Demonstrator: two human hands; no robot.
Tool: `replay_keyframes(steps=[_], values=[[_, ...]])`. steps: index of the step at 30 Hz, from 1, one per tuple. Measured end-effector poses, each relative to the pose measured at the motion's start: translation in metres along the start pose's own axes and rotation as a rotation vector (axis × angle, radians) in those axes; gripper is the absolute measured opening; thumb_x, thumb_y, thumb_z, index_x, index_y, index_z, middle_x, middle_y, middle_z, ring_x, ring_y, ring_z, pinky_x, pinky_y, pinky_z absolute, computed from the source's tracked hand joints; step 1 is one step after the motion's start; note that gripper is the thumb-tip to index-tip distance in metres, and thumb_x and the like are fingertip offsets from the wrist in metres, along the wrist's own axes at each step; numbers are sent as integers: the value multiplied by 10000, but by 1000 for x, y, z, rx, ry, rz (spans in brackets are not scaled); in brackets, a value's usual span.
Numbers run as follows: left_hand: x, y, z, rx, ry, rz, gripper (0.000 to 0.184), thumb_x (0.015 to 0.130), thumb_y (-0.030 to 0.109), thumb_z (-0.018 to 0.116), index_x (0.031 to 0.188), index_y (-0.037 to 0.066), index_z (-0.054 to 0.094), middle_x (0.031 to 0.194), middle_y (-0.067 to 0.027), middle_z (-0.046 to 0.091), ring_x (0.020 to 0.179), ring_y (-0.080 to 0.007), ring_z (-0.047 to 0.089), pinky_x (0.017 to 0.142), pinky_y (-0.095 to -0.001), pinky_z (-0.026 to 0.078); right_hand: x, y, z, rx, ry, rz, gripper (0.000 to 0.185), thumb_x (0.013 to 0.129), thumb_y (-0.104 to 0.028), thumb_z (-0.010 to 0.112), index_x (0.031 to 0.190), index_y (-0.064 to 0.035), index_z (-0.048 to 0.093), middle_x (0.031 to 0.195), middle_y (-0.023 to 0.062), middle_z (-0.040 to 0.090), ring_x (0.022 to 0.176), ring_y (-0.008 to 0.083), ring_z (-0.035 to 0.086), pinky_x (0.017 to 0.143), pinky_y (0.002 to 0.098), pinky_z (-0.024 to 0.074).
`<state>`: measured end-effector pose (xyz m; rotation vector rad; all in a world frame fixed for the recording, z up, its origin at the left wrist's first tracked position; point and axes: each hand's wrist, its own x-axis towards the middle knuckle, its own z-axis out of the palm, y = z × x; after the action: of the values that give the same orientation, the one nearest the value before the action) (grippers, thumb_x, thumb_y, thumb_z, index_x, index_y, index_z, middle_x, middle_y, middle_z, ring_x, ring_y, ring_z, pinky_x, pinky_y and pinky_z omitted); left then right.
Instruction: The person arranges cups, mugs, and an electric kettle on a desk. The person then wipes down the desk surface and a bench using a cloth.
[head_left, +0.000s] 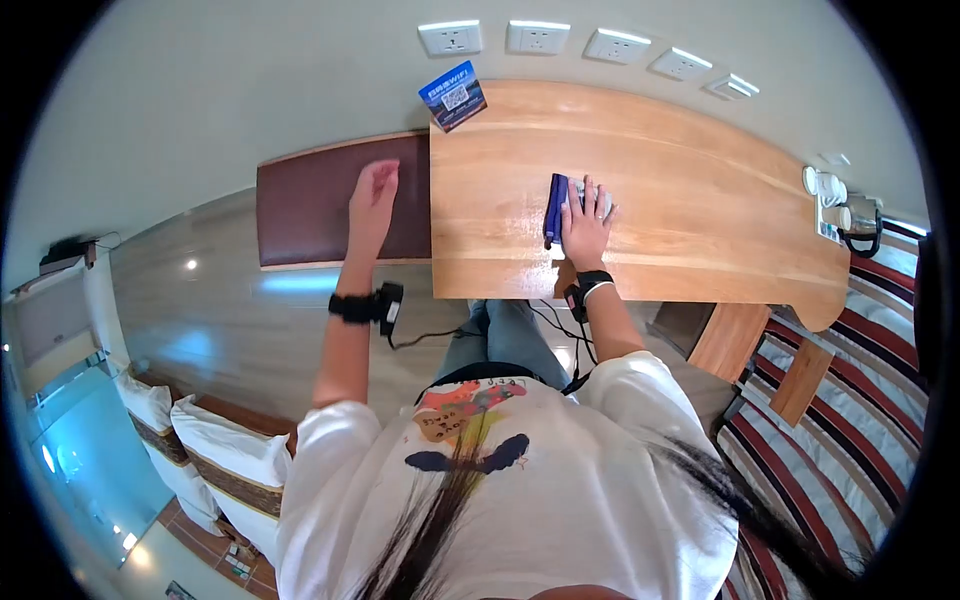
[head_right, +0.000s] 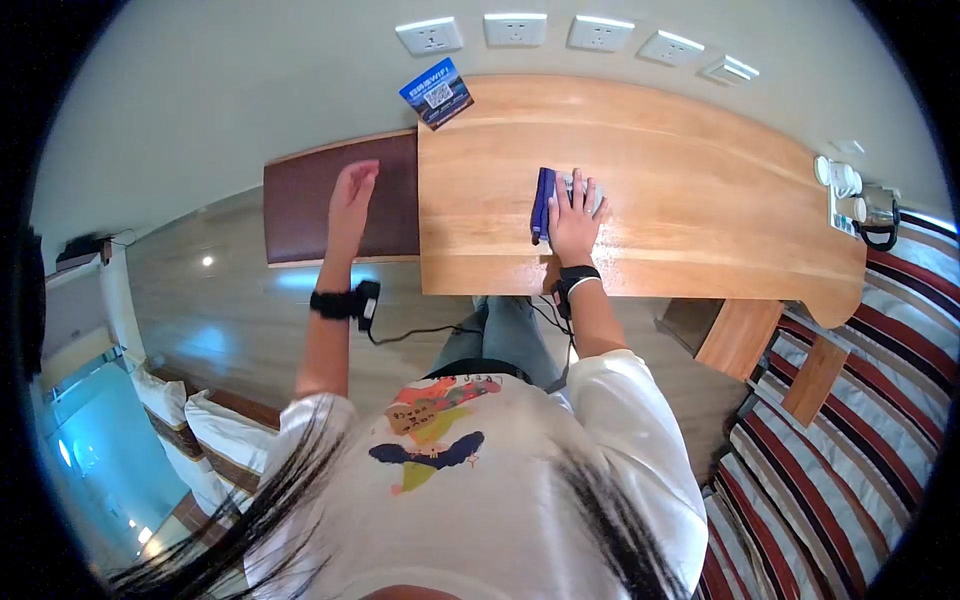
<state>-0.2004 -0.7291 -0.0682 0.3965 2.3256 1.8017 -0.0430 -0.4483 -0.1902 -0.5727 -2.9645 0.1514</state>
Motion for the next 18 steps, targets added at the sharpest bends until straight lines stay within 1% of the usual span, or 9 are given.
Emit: replay_keyframes(steps=[4,5,7,9,10,12,13,15,18], values=[[84,-9,24,223,50,24,231,845,130,535,1028,-5,495,1018,-107,567,932,-184,550,812,-283,433,0,2,0,58,7,51,476,875,-341,365,1331,-223,297,1414,75,185,1298,302,154,1024,516,104],[103,-19,32,282,82,83,249,835,141,548,1030,-4,494,1006,-118,571,923,-205,557,804,-293,439,0,1,-1,88,2,57,489,875,-332,368,1334,-181,292,1415,88,175,1298,310,145,1023,518,110],[122,-29,41,337,104,145,267,826,152,562,1033,-2,494,994,-129,576,914,-225,565,795,-304,445,1,-3,-6,181,-7,58,565,853,-395,396,1334,-122,283,1420,81,163,1302,316,127,1012,549,86],[136,-37,49,414,112,111,239,832,187,556,975,0,515,900,-137,598,854,-237,578,746,-305,448,2,-6,-10,166,-52,45,672,810,-482,425,1344,-114,251,1426,71,146,1310,311,95,998,581,48],[139,-41,50,410,102,113,239,832,187,556,975,0,515,900,-137,598,854,-237,578,746,-305,448,2,-6,-11,162,-52,55,672,810,-482,425,1344,-114,251,1426,71,146,1310,311,95,998,581,48],[141,-46,49,593,53,-23,236,841,220,547,894,-10,528,823,-146,602,778,-239,582,683,-305,446,3,-9,-15,145,-96,59,683,808,-498,425,1349,-122,246,1425,62,160,1312,306,90,997,577,28],[140,-43,49,589,44,-17,236,841,220,547,894,-10,528,823,-146,602,778,-239,582,683,-305,446,4,-9,-11,134,-116,79,708,790,-513,429,1352,-130,234,1434,42,120,1316,301,57,999,579,1],[130,-33,45,440,229,19,262,851,241,535,838,-21,526,749,-147,588,701,-205,574,634,-294,437,3,-7,-6,105,-104,106,698,793,-503,428,1353,-133,234,1434,39,123,1316,301,58,999,577,1],[108,-14,8,85,399,5,250,866,230,525,847,-20,531,732,-79,570,695,-130,553,632,-247,442,12,-23,-4,89,-74,216,658,810,-460,418,1347,-118,251,1433,38,130,1314,306,62,995,582,1]])
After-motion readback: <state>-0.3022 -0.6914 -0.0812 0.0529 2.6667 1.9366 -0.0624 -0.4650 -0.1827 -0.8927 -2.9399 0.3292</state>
